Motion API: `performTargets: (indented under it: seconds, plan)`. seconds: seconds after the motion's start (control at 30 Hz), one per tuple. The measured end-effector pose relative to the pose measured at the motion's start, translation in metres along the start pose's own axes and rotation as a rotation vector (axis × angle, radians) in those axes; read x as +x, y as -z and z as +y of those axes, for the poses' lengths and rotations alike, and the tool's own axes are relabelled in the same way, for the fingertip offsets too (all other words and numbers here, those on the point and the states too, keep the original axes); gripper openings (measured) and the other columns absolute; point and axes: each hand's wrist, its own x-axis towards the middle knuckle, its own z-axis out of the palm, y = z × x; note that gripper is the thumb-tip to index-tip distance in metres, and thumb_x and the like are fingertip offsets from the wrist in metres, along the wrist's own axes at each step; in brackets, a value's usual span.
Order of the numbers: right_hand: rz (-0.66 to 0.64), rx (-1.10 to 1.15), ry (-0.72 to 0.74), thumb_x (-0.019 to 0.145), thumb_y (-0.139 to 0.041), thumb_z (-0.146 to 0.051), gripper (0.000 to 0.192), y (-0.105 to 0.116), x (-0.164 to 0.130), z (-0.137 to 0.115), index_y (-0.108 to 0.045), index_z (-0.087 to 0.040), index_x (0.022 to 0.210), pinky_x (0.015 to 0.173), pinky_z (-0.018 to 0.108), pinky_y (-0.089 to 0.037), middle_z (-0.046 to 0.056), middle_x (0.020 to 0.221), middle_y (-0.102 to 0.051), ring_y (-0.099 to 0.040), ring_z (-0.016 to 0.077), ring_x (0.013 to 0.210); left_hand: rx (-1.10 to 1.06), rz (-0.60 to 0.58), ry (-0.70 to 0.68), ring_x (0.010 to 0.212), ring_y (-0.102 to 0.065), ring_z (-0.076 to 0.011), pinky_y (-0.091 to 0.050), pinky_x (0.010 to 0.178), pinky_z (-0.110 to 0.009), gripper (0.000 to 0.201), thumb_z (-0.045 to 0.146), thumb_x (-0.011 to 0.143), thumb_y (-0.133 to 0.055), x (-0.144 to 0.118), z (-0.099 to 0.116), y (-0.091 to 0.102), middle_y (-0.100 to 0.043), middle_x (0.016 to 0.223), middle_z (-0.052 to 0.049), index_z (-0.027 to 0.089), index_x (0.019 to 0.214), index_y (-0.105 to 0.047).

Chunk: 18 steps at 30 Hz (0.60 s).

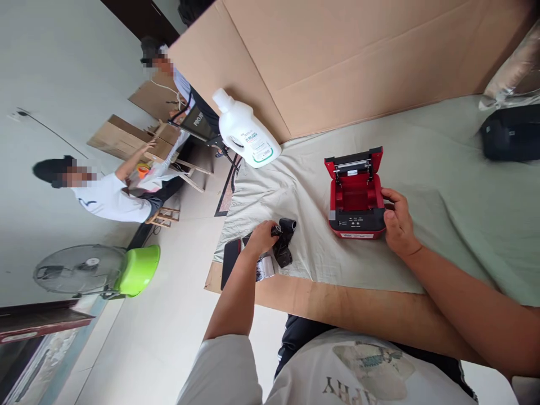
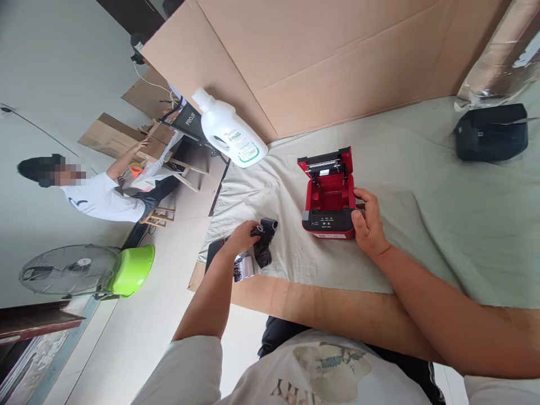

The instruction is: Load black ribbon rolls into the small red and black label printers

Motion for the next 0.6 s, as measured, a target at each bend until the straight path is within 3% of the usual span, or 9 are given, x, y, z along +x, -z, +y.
performTargets:
  seconds: [0.1,0.2,0.27,0.33,0.43,0.5,0.6]
  plan:
    - [-0.009,0.008,0.005,0.098,-0.038,-0.059,0.055,-0.001,0.001,-0.001,-0.046,-0.023,0.139,0.099,0.052,-0.051,0.016,0.138,-0.052,-0.054,0.0305,0.125,-0.084,-0.196,-0.141,0.099,-0.064,-0.0276,-0.051,0.092,-0.042,0.038,0.019,0.075,-0.065,-0.022,0.019,0.029,-0.069,0.102,-0.008,0.019,0.113,-0.067]
    - [0.005,0.016,0.008,0.097,-0.038,-0.06,0.054,-0.003,0.001,-0.002,-0.047,-0.024,0.137,0.098,0.05,-0.051,0.014,0.138,-0.052,-0.053,0.0297,0.126,-0.395,-0.626,-0.535,0.089,-0.065,-0.0214,-0.054,0.083,-0.034,0.052,0.034,0.077,-0.072,-0.04,0.049,0.065,-0.07,0.103,-0.006,0.023,0.127,-0.061]
    - [0.011,0.021,0.009,0.097,-0.038,-0.06,0.054,-0.004,0.002,-0.002,-0.047,-0.025,0.137,0.098,0.049,-0.051,0.014,0.137,-0.052,-0.052,0.0294,0.126,-0.553,-0.779,-0.724,0.09,-0.066,-0.0202,-0.054,0.082,-0.031,0.053,0.036,0.077,-0.075,-0.039,0.077,0.079,-0.07,0.108,-0.009,0.021,0.126,-0.061]
    - [0.006,0.028,0.013,0.098,-0.039,-0.059,0.052,-0.004,0.002,-0.003,-0.047,-0.026,0.137,0.099,0.049,-0.05,0.013,0.137,-0.052,-0.053,0.0291,0.125,-0.618,-0.662,-0.784,0.096,-0.066,-0.0206,-0.053,0.086,-0.032,0.047,0.033,0.081,-0.072,-0.025,0.111,0.079,-0.069,0.114,-0.01,0.019,0.124,-0.06]
    - [0.003,0.032,0.025,0.098,-0.039,-0.058,0.051,-0.003,0.002,-0.004,-0.047,-0.026,0.136,0.099,0.049,-0.049,0.013,0.137,-0.052,-0.052,0.029,0.125,-0.521,-0.288,-0.771,0.112,-0.062,-0.0218,-0.049,0.099,-0.036,0.04,0.025,0.088,-0.06,0.008,0.164,0.063,-0.064,0.127,-0.01,0.019,0.128,-0.057]
    - [0.002,0.029,0.029,0.098,-0.039,-0.058,0.051,-0.002,0.002,-0.004,-0.047,-0.025,0.137,0.099,0.05,-0.049,0.013,0.137,-0.052,-0.052,0.0291,0.125,-0.305,-0.187,-0.743,0.121,-0.059,-0.0229,-0.045,0.106,-0.038,0.041,0.018,0.088,-0.056,0.028,0.195,0.048,-0.064,0.132,-0.01,0.02,0.13,-0.057]
    - [-0.009,0.024,0.023,0.098,-0.039,-0.058,0.052,-0.002,0.002,-0.004,-0.046,-0.024,0.137,0.099,0.05,-0.049,0.014,0.137,-0.052,-0.052,0.0293,0.125,0.083,-0.14,-0.635,0.12,-0.061,-0.029,-0.042,0.108,-0.046,0.04,0.014,0.086,-0.058,0.049,0.228,0.03,-0.069,0.122,-0.013,0.015,0.126,-0.059]
